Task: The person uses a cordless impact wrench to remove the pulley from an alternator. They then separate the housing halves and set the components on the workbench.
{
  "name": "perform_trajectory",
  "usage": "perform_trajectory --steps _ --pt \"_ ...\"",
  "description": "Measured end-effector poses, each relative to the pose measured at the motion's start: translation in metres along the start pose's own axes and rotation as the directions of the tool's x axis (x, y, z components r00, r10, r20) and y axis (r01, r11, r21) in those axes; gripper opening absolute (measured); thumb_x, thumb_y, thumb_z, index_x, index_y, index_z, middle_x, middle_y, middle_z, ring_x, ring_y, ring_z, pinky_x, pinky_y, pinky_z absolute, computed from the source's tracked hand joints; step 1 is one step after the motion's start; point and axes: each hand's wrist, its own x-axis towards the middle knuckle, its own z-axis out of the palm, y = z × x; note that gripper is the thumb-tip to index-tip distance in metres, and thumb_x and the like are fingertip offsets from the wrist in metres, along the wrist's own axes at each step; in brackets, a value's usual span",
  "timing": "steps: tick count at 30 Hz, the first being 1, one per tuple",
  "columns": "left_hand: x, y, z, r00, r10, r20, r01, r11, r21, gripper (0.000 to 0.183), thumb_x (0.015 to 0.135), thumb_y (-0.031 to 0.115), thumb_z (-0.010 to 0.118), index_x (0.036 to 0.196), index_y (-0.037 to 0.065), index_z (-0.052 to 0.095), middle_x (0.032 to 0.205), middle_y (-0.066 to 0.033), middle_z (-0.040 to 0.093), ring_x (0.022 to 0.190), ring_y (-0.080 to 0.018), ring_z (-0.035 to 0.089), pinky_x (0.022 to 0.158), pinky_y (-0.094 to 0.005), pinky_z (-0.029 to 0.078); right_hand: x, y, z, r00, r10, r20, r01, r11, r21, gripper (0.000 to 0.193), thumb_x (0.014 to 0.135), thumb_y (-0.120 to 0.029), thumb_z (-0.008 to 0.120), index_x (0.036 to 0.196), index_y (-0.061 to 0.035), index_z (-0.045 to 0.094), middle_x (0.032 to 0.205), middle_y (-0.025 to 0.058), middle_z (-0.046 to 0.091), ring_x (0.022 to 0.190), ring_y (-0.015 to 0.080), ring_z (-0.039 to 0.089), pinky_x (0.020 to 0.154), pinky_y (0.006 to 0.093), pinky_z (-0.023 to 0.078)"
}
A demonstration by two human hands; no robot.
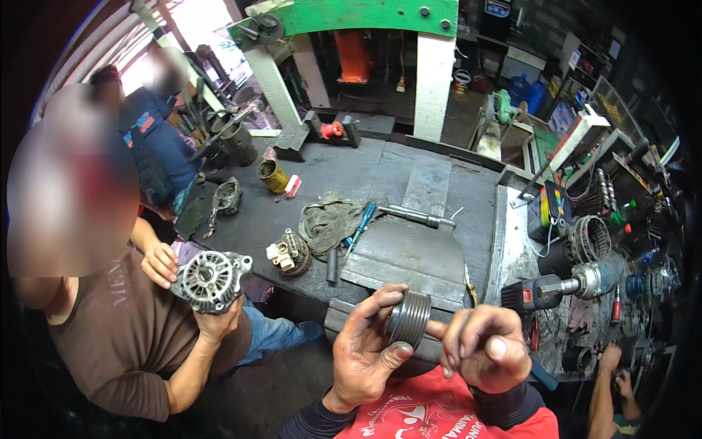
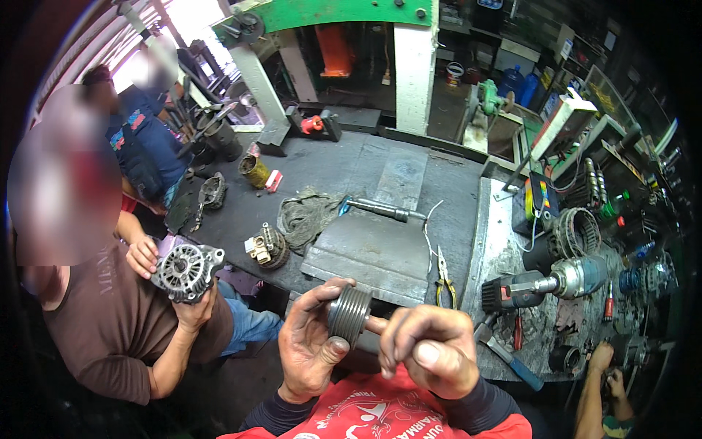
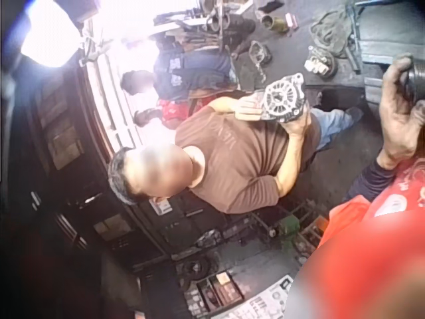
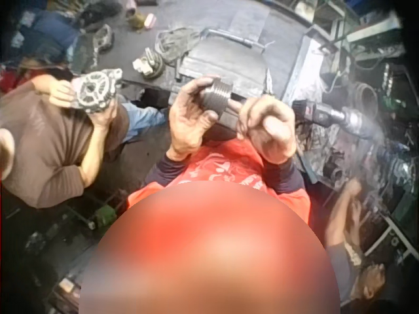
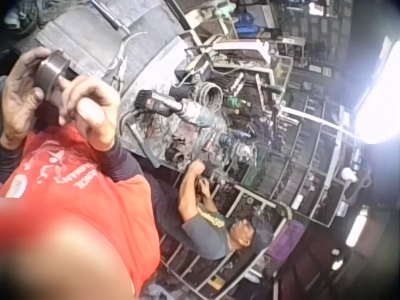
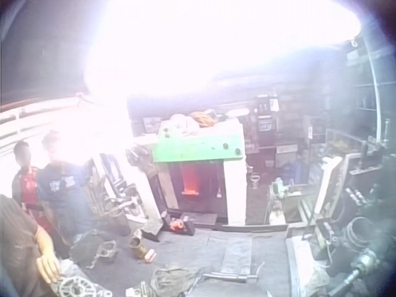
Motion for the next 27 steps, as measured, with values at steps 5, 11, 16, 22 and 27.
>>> perform_trajectory --steps 5,11,16,22,27 --pt "0.008 -0.001 -0.018 1.0 0.028 0.006 -0.028 1.0 -0.01 0.068 0.093 0.009 0.08 0.148 -0.006 0.043 0.156 -0.0253 0.042 0.142 -0.0314 0.049 0.116 -0.0415 0.043 0.014 0.008 0.002 1.0 0.003 -0.023 0.0 0.991 0.136 0.035 0.092 -0.029 0.064 0.089 0.0063 0.061 0.083 0.022 0.062 0.064 0.0291 0.065 0.111 0.0545 0.047" --pt "0.013 -0.004 -0.028 0.993 -0.104 -0.053 0.095 0.985 -0.144 0.066 0.101 0.032 0.071 0.147 -0.007 0.043 0.144 -0.0291 0.054 0.135 -0.0383 0.057 0.112 -0.0457 0.049 0.02 0.012 -0.004 0.998 -0.025 -0.054 0.039 0.962 0.269 0.032 0.092 -0.026 0.064 0.094 0.0055 0.06 0.087 0.0193 0.061 0.07 0.0288 0.067 0.104 0.0596 0.051" --pt "0.014 -0.002 -0.039 0.898 -0.427 0.102 0.347 0.549 -0.76 0.07 0.112 0.053 0.034 0.149 -0.006 0.042 0.142 -0.0331 0.054 0.128 -0.0477 0.061 0.104 -0.0598 0.057 0.03 0.003 -0.003 0.918 -0.315 0.242 0.356 0.384 -0.852 0.063 0.073 -0.024 0.088 0.127 -0.001 0.064 0.119 0.02 0.064 0.112 0.034 0.064 0.1 0.0484 0.05" --pt "0.009 -0.005 -0.034 0.857 -0.45 0.25 0.41 0.305 -0.859 0.07 0.112 0.055 0.028 0.151 -0.001 0.043 0.145 -0.0282 0.055 0.13 -0.0479 0.06 0.11 -0.0601 0.052 0.053 0.027 0.008 0.944 -0.122 0.306 0.318 0.096 -0.943 0.096 0.065 -0.04 0.094 0.143 -0.0011 0.053 0.139 0.0206 0.056 0.13 0.0412 0.054 0.111 0.0504 0.04" --pt "0.001 -0.004 -0.028 0.867 -0.455 0.202 0.324 0.207 -0.923 0.064 0.114 0.051 0.028 0.15 0.001 0.045 0.146 -0.022 0.057 0.132 -0.0418 0.058 0.113 -0.0583 0.05 0.052 0.032 0.012 0.946 -0.147 0.288 0.304 0.1 -0.947 0.09 0.062 -0.035 0.095 0.136 0.0006 0.058 0.135 0.0197 0.06 0.127 0.0405 0.058 0.108 0.05 0.042"
